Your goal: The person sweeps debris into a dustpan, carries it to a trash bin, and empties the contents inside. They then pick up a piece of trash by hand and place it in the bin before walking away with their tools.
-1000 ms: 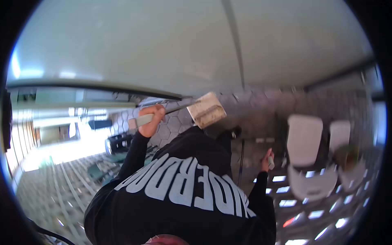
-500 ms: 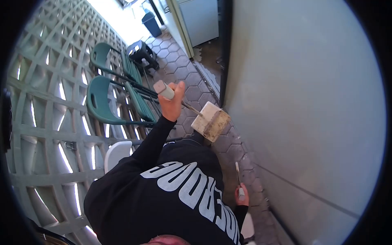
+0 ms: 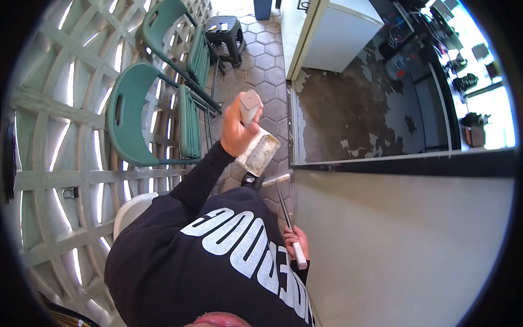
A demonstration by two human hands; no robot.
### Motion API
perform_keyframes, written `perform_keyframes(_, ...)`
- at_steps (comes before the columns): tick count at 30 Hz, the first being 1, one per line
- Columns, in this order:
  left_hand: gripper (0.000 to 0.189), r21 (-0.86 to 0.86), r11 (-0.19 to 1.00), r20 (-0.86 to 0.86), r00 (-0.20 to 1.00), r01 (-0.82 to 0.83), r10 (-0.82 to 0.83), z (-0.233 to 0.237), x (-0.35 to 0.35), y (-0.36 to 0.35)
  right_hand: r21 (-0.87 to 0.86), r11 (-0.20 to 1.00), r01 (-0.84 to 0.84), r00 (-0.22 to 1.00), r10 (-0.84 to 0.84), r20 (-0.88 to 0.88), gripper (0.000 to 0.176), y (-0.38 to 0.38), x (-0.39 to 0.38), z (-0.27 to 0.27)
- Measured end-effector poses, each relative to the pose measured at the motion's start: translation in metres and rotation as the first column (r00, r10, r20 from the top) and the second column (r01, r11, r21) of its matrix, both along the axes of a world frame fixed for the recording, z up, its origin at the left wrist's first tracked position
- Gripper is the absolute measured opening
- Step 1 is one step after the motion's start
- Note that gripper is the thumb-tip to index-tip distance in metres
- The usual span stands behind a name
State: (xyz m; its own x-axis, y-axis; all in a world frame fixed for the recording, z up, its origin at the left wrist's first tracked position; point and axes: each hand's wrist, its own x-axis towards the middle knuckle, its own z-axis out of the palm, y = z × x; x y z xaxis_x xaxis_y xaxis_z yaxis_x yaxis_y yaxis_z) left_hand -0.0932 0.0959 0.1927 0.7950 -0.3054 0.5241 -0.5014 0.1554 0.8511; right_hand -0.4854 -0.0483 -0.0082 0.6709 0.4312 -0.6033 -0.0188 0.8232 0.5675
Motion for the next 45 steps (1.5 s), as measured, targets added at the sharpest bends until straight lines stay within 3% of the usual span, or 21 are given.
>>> perform_keyframes(2,0.058,0.092,0.988,-0.001,0.992,-0.124,0.125,-0.004,0.025,0.004,-0.066,0.993,-0.097,0.995,0.095,-0.030,0.025,-0.022,0.035,0.023)
perform_keyframes(4,0.055,0.100,0.950,0.156,0.948,-0.296,0.279,-0.003,0.044,0.010,-0.128,0.975,-0.184,0.983,0.185,-0.007,0.027,-0.036,0.054,0.029)
perform_keyframes(5,0.052,-0.018,0.949,0.127,0.941,-0.315,0.314,0.017,0.041,0.009,-0.048,0.985,-0.166,0.979,0.170,0.112,0.028,-0.040,0.063,0.037)
perform_keyframes(7,0.040,-0.125,0.953,0.188,0.936,-0.277,0.297,0.050,0.045,0.020,-0.098,0.969,-0.225,0.959,0.238,0.156,0.029,-0.052,0.080,0.040)
perform_keyframes(9,0.028,-0.306,0.930,0.188,0.945,-0.202,0.267,0.073,0.044,0.029,-0.237,0.920,-0.314,0.926,0.351,0.137,0.030,-0.063,0.098,0.040)
perform_keyframes(12,0.027,-0.383,0.873,0.262,0.871,-0.302,0.417,0.089,0.051,0.041,-0.195,0.905,-0.379,0.903,0.408,0.135,0.029,-0.076,0.128,0.031)
perform_keyframes(14,0.021,-0.462,0.754,0.263,0.739,-0.468,0.620,0.097,0.059,0.049,-0.287,0.857,-0.429,0.884,0.464,0.064,0.031,-0.078,0.152,0.036)
perform_keyframes(17,0.028,-0.465,0.634,0.205,0.621,-0.618,0.756,0.102,0.081,0.061,-0.247,0.870,-0.426,0.889,0.453,0.061,0.032,-0.087,0.187,0.033)
perform_keyframes(18,0.029,-0.476,0.587,0.149,0.598,-0.655,0.787,0.103,0.088,0.061,-0.183,0.905,-0.384,0.903,0.409,0.128,0.031,-0.091,0.199,0.034)
perform_keyframes(21,0.026,-0.463,0.556,0.079,0.592,-0.690,0.802,0.092,0.139,0.076,-0.193,0.908,-0.373,0.923,0.385,0.023,0.032,-0.097,0.249,0.024)
perform_keyframes(23,0.024,-0.450,0.558,0.051,0.604,-0.697,0.795,0.090,0.176,0.086,-0.166,0.914,-0.369,0.913,0.390,0.121,0.031,-0.101,0.285,0.008)
perform_keyframes(26,0.023,-0.487,0.572,-0.046,0.673,-0.660,0.738,0.100,0.232,0.099,-0.224,0.909,-0.353,0.930,0.367,0.025,0.031,-0.101,0.358,0.013)
perform_keyframes(31,0.027,-0.494,0.521,-0.100,0.640,-0.697,0.762,0.137,0.321,0.105,-0.233,0.904,-0.358,0.927,0.374,0.026,0.030,-0.105,0.472,0.028)
perform_keyframes(37,0.035,-0.575,0.465,-0.034,0.587,-0.674,0.809,0.182,0.423,0.104,-0.369,0.871,-0.324,0.929,0.367,0.050,0.031,-0.103,0.570,0.037)
perform_keyframes(40,0.036,-0.717,0.436,0.098,0.540,-0.544,0.836,0.195,0.477,0.096,-0.395,0.870,-0.295,0.925,0.363,0.109,0.029,-0.109,0.620,0.039)
perform_keyframes(45,0.033,-0.759,0.484,0.229,0.516,-0.437,0.825,0.224,0.572,0.061,-0.448,0.869,-0.210,0.909,0.342,0.237,0.025,-0.128,0.722,0.039)
